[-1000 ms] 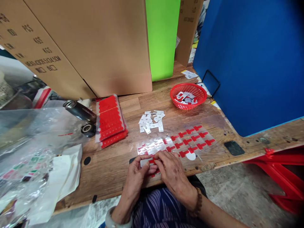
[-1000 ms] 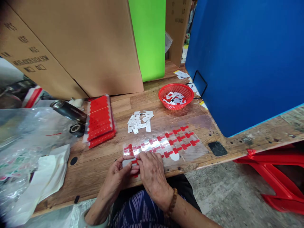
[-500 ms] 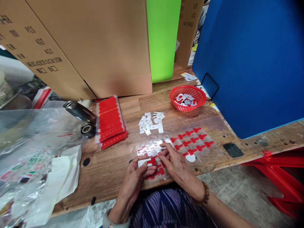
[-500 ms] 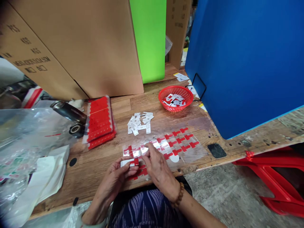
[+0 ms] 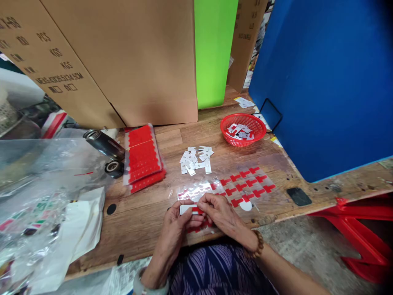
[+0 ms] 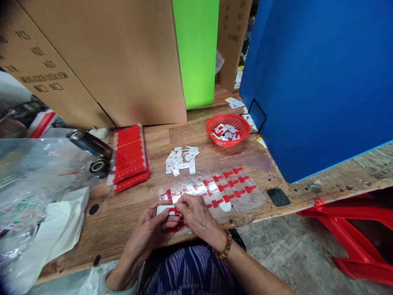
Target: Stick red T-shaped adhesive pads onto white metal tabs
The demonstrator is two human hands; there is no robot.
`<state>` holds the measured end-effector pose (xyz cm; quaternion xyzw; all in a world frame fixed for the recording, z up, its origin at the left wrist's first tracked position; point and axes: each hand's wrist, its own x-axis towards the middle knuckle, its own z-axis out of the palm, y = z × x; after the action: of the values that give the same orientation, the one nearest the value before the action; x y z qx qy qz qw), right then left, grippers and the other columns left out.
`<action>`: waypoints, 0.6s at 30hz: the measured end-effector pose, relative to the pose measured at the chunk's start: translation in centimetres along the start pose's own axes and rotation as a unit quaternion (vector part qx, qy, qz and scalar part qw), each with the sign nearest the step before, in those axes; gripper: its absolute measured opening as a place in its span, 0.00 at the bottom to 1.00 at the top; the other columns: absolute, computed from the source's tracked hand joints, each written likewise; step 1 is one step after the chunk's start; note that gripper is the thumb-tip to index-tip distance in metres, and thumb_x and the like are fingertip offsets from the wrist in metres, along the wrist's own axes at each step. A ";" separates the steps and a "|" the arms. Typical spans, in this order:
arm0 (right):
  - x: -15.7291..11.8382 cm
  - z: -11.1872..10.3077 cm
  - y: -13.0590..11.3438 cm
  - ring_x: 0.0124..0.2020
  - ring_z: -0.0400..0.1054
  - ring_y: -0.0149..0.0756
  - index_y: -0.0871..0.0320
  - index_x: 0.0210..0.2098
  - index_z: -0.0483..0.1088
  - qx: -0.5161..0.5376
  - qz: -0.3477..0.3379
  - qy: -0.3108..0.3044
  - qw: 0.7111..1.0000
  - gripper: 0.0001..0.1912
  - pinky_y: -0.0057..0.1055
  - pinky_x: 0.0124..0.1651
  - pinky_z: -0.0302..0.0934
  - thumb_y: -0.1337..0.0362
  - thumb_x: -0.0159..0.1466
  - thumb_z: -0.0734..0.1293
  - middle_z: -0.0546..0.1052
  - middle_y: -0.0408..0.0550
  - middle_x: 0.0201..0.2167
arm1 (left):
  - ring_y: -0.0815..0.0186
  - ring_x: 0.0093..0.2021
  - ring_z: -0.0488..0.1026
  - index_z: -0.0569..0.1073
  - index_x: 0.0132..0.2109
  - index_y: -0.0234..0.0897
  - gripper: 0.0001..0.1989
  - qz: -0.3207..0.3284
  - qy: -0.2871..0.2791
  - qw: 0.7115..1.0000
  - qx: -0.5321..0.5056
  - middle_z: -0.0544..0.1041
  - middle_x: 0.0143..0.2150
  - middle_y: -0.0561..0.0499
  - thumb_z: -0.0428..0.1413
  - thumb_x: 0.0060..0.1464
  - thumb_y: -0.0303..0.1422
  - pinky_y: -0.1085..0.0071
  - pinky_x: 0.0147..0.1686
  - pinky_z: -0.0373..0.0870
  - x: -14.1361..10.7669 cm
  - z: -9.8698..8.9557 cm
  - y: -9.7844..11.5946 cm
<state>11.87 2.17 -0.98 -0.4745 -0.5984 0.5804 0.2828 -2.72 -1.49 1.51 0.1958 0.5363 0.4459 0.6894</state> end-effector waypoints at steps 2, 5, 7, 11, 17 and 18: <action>0.1 0.0 0.1 0.16 0.58 0.26 0.58 0.26 0.65 0.022 0.015 -0.012 1.000 0.13 0.23 0.21 0.52 0.60 0.64 0.59 0.63 0.36 0.14 | 0.64 0.27 0.79 0.66 0.42 0.32 0.23 0.004 0.004 1.000 0.006 0.80 0.27 0.46 0.66 0.40 0.34 0.74 0.30 0.75 0.0 0.0 0.1; 0.2 0.1 0.2 0.15 0.59 0.27 0.57 0.25 0.62 0.058 0.024 -0.024 0.998 0.17 0.24 0.22 0.54 0.55 0.66 0.56 0.64 0.37 0.13 | 0.64 0.26 0.78 0.66 0.41 0.32 0.23 0.011 0.009 1.000 0.017 0.79 0.25 0.47 0.66 0.40 0.35 0.74 0.30 0.74 0.3 -0.1 0.4; 0.3 0.2 0.2 0.16 0.59 0.27 0.58 0.26 0.63 0.072 0.024 -0.031 0.997 0.17 0.24 0.23 0.55 0.54 0.65 0.57 0.65 0.38 0.15 | 0.65 0.25 0.78 0.66 0.42 0.33 0.23 0.018 0.016 0.999 0.032 0.79 0.25 0.48 0.65 0.41 0.36 0.74 0.29 0.74 0.6 -0.2 0.5; 0.6 0.3 0.0 0.18 0.59 0.26 0.58 0.29 0.65 0.098 0.039 -0.019 0.994 0.09 0.23 0.22 0.52 0.59 0.55 0.68 0.65 0.36 0.18 | 0.66 0.22 0.76 0.67 0.42 0.33 0.23 0.034 0.027 0.996 0.074 0.78 0.22 0.50 0.64 0.41 0.39 0.74 0.26 0.73 1.2 -0.3 0.5; 1.3 -0.8 -0.7 0.15 0.58 0.24 0.59 0.28 0.65 0.151 0.059 -0.035 0.986 0.11 0.23 0.20 0.51 0.59 0.53 0.68 0.66 0.37 0.18 | 0.65 0.23 0.76 0.67 0.41 0.33 0.26 0.027 0.007 0.996 0.081 0.78 0.22 0.48 0.65 0.39 0.43 0.75 0.25 0.72 2.2 0.1 0.6; 1.5 -1.1 -0.7 0.15 0.58 0.24 0.60 0.28 0.65 0.155 0.060 -0.038 0.985 0.11 0.22 0.20 0.51 0.59 0.53 0.68 0.67 0.36 0.17 | 0.65 0.23 0.76 0.67 0.41 0.33 0.27 0.025 -0.001 0.997 0.078 0.78 0.23 0.48 0.66 0.38 0.44 0.75 0.25 0.72 2.6 0.3 0.7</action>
<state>12.11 4.03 -0.42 -0.4376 -0.4822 0.6997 0.2941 -2.68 1.02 0.65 0.2628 0.5640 0.4193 0.6610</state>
